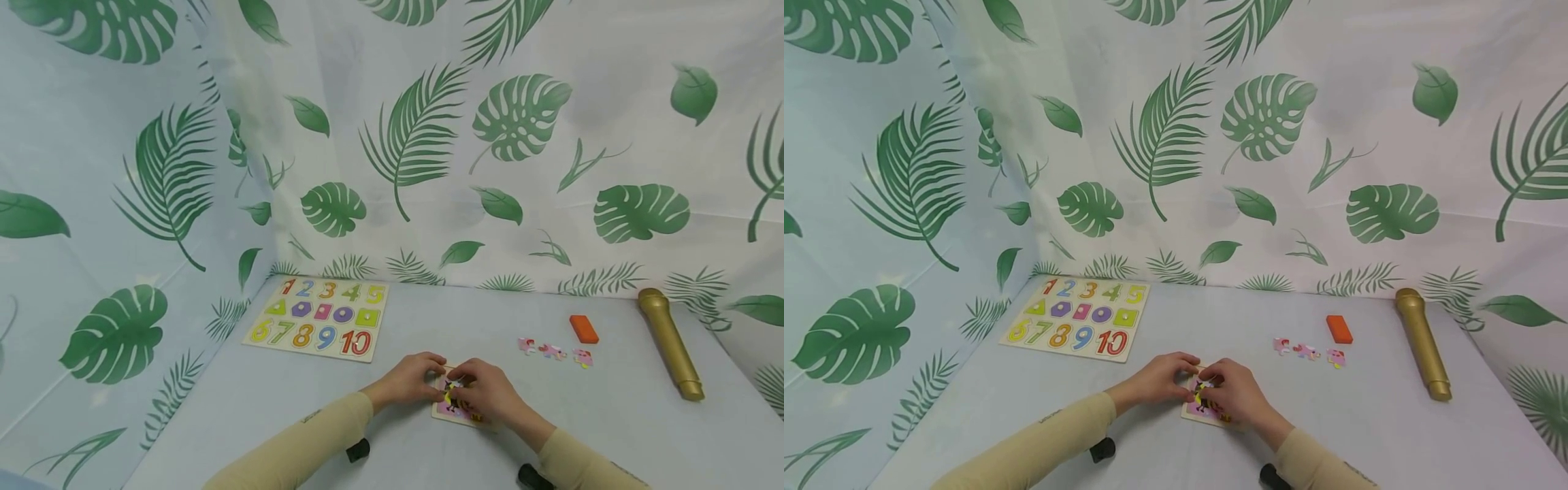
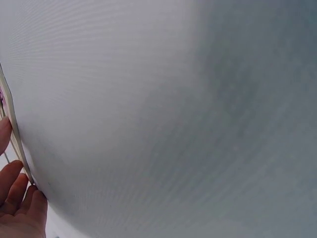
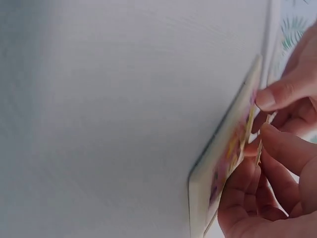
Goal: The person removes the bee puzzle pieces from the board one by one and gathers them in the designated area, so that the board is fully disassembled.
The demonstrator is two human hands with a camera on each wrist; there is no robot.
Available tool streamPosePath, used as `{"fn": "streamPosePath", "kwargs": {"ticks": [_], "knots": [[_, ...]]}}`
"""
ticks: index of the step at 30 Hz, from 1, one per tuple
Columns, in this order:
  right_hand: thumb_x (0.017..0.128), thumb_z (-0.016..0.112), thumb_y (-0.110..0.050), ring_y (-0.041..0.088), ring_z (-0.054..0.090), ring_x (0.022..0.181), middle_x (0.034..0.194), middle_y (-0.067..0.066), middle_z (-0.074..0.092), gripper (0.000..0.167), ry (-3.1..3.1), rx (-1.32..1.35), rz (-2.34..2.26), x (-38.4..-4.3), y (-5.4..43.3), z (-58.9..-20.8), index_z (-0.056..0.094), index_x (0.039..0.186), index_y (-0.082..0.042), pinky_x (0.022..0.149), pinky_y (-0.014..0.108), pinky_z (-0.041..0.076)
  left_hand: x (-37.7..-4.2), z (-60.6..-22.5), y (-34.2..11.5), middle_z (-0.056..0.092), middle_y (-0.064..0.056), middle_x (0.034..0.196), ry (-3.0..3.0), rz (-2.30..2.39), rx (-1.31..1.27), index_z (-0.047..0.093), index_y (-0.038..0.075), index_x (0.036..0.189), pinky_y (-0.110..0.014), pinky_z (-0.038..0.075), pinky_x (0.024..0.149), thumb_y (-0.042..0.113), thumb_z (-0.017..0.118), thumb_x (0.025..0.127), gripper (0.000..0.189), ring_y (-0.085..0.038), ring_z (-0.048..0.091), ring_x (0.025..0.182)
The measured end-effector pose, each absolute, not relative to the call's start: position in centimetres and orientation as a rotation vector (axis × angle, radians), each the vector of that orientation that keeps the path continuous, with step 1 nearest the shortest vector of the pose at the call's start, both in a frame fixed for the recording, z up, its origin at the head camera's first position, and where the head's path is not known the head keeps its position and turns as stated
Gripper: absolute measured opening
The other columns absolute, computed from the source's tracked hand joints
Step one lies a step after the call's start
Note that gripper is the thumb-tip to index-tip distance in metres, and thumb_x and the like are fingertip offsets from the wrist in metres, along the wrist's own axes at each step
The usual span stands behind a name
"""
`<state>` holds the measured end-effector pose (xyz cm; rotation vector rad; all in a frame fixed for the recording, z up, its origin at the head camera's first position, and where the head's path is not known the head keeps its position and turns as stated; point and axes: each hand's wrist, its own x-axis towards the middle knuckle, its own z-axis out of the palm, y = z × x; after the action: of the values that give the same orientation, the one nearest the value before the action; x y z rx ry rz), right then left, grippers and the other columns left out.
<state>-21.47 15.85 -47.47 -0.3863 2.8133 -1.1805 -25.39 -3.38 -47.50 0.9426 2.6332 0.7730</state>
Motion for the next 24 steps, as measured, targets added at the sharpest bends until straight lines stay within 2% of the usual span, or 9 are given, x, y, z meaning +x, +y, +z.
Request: {"fn": "streamPosePath", "kwargs": {"ticks": [8,13,18,24], "knots": [[0.083,0.078,-0.019,0.017,0.060,0.093,0.102,-0.001,0.065,0.020,2.798,-0.173,-1.207,-22.2,18.7,-46.3,0.074,0.103,-0.015,0.079,0.037,0.053,-25.3,-47.5,-3.4,0.056,-0.001,0.137,2.618,0.784,0.911,0.067,0.005,0.122,-0.028,0.037,0.109,0.022,0.081,0.082,0.046,-0.014,0.049,0.129],[0.085,0.077,-0.024,0.022,0.056,0.095,0.105,0.004,0.065,0.030,2.798,-0.069,-1.199,-22.9,22.0,-46.1,0.072,0.111,-0.010,0.072,0.033,0.051,-25.2,-47.7,-3.4,0.055,0.001,0.137,2.618,0.786,0.888,0.067,0.006,0.123,-0.028,0.037,0.109,0.022,0.081,0.081,0.047,-0.014,0.049,0.129],[0.088,0.074,-0.022,0.026,0.053,0.094,0.109,0.013,0.064,0.036,2.757,0.014,-1.222,-23.4,25.1,-46.2,0.068,0.118,-0.004,0.068,0.030,0.048,-25.2,-47.8,-3.5,0.055,0.000,0.138,2.614,0.797,0.893,0.066,0.005,0.122,-0.028,0.037,0.109,0.022,0.081,0.081,0.047,-0.015,0.048,0.129],[0.089,0.072,-0.020,0.029,0.053,0.095,0.115,0.022,0.061,0.039,2.775,0.064,-1.165,-23.7,27.6,-46.3,0.064,0.121,0.001,0.071,0.032,0.051,-25.1,-47.6,-3.5,0.055,-0.002,0.138,2.597,0.817,0.893,0.066,0.004,0.123,-0.030,0.036,0.110,0.021,0.080,0.082,0.046,-0.017,0.048,0.130]]}}
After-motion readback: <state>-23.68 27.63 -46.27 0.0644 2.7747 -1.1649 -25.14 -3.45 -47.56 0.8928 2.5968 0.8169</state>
